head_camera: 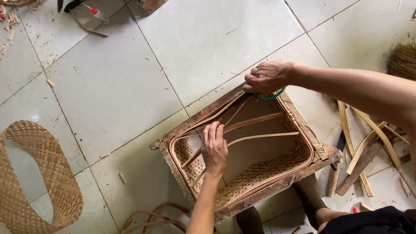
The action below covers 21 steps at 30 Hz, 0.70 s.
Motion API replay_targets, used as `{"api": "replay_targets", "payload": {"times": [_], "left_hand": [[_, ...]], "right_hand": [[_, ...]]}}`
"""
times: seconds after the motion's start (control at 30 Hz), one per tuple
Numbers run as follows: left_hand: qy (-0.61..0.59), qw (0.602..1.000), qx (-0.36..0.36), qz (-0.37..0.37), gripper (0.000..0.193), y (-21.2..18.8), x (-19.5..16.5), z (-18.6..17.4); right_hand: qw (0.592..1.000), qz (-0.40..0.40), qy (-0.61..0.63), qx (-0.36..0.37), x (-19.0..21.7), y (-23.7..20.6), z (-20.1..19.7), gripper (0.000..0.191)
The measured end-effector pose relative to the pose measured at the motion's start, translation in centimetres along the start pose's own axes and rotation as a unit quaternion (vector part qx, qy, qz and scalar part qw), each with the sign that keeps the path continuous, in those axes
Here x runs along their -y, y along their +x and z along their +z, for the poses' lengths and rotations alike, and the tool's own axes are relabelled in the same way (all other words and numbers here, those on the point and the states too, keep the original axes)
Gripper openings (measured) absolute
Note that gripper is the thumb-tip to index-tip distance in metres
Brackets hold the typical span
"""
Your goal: The person weaves a rectangular basket by hand, fitting a woven strip into a wooden mold and securing it with a mallet. They then insert curved bamboo ribs into the basket and trim excess material with scissors.
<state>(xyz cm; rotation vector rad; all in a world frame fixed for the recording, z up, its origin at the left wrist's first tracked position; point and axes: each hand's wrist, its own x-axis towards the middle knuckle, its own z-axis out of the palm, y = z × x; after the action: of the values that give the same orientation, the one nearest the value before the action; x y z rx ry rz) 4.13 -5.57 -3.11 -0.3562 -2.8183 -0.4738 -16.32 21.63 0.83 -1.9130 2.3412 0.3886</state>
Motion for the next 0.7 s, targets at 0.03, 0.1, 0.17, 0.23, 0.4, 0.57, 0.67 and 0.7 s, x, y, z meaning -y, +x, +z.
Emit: {"api": "replay_targets", "payload": {"times": [0.03,0.1,0.17,0.23,0.4,0.57,0.67,0.7], "left_hand": [[0.003,1.000,-0.002,0.002,0.047,0.0,0.0,0.1],[0.002,1.000,0.000,0.003,0.048,0.0,0.1,0.1],[-0.003,1.000,0.005,-0.001,0.049,0.0,0.1,-0.1],[0.001,1.000,0.010,0.001,0.047,0.0,0.0,-0.3],[-0.004,1.000,0.005,-0.001,0.047,0.1,-0.3,-0.6],[-0.007,1.000,0.009,-0.005,0.044,0.0,-0.2,-0.2],[0.000,1.000,-0.003,0.000,0.041,0.0,-0.1,0.0],[-0.003,1.000,-0.001,-0.001,0.041,0.1,-0.1,0.0]], "right_hand": [[1.000,-0.005,0.010,0.012,0.1,0.0,0.4,0.057],[1.000,0.004,0.023,0.014,0.3,-0.2,0.9,0.053],[1.000,0.008,0.019,-0.014,0.4,-0.4,0.9,0.054],[0.998,0.011,0.004,-0.070,0.4,-0.5,0.7,0.062],[0.994,0.044,-0.077,-0.060,1.3,0.6,-1.2,0.063],[0.989,0.048,-0.079,-0.119,2.3,1.8,-1.3,0.053],[0.985,0.014,-0.075,-0.155,1.8,1.8,-0.4,0.057],[0.986,-0.002,-0.068,-0.154,1.5,1.8,0.0,0.059]]}}
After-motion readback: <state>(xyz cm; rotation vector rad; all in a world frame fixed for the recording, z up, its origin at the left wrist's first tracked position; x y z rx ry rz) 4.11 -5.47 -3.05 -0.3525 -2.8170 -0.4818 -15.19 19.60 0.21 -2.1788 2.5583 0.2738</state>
